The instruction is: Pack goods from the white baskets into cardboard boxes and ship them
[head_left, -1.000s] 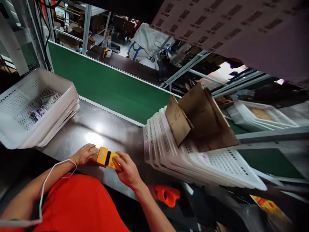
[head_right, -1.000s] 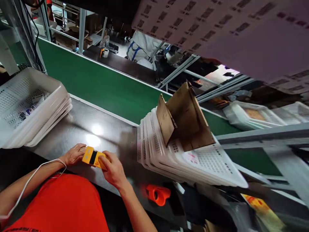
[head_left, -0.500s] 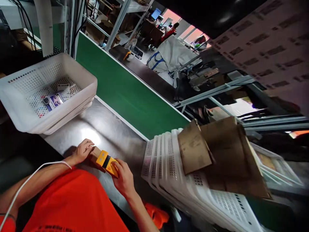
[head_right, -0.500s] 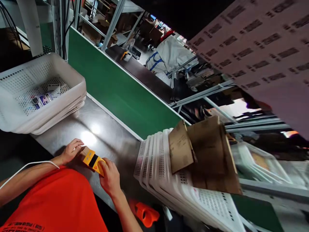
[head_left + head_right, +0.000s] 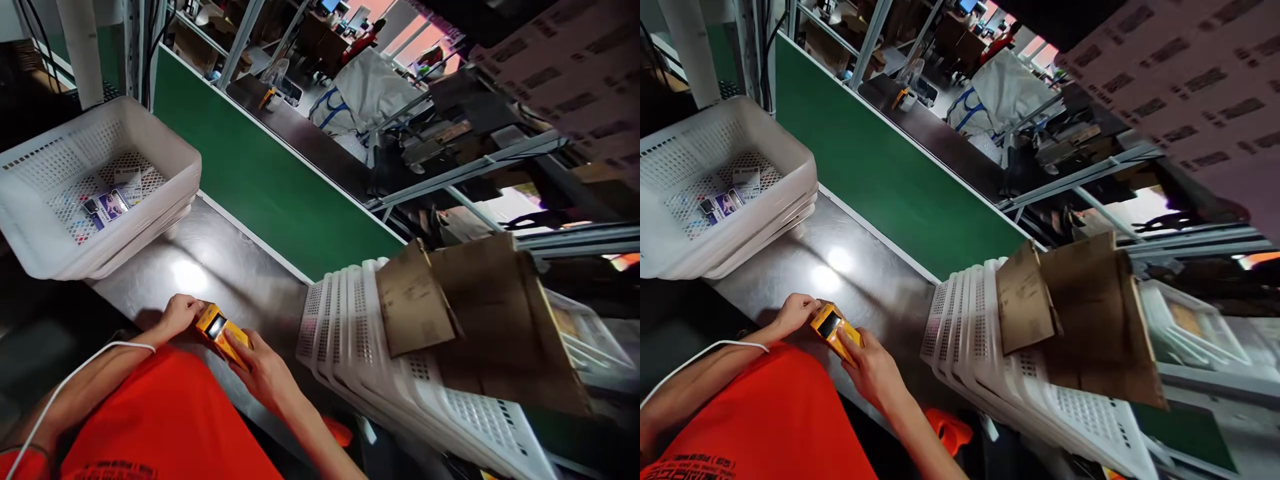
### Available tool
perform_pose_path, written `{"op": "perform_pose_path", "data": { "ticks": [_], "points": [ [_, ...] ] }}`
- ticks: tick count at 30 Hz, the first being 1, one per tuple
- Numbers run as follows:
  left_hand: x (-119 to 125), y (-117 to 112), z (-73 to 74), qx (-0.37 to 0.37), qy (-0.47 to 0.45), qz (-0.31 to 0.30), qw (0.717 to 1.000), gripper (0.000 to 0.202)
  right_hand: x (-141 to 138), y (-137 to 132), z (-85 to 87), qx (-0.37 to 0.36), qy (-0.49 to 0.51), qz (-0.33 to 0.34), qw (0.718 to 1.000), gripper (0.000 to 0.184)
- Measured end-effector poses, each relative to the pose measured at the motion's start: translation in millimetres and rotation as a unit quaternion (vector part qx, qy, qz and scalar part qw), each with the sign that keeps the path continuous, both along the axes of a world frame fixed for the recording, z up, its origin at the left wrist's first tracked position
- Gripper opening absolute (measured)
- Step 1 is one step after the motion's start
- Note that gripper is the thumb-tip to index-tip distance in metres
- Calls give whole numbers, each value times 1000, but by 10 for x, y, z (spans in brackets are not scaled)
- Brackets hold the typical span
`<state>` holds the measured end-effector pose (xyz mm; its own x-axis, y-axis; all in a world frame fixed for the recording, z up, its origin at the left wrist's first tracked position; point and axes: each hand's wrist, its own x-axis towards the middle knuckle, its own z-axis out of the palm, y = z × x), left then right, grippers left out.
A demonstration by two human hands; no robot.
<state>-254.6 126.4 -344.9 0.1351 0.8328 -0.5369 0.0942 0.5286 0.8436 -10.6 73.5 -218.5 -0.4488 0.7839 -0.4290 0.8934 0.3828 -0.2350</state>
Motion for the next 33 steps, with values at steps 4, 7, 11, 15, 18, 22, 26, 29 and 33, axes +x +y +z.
{"op": "perform_pose_path", "data": {
  "ticks": [4, 7, 11, 15, 18, 22, 26, 29, 33],
  "points": [
    [45, 81, -100, 47, 90, -16, 995, 34, -90, 0, 72, -37, -84, -36, 995, 62],
    [106, 137, -195, 64, 91, -24, 993, 34, -155, -4, 9, -18, -105, -53, 993, 61],
    [199, 270, -287, 89, 92, -32, 991, 35, -167, -48, -92, 15, -72, -97, 993, 58],
    [304, 430, -360, 109, 91, -52, 989, 39, -187, -66, -101, 29, -56, -137, 989, 56],
    [359, 505, -424, 117, 95, -77, 986, 36, -300, 21, -28, 2, -109, -158, 981, 57],
    [347, 521, -480, 114, 117, -95, 982, 33, -502, 239, 99, -34, -168, -158, 972, 56],
    [227, 511, -440, 105, 128, -79, 983, 33, -539, 367, 124, -40, -168, -142, 975, 56],
    [128, 530, -363, 95, 116, -63, 987, 38, -435, 345, 70, -33, -144, -125, 981, 56],
    [76, 570, -333, 82, 79, -68, 991, 43, -310, 266, 8, -25, -117, -106, 987, 57]
  ]
}}
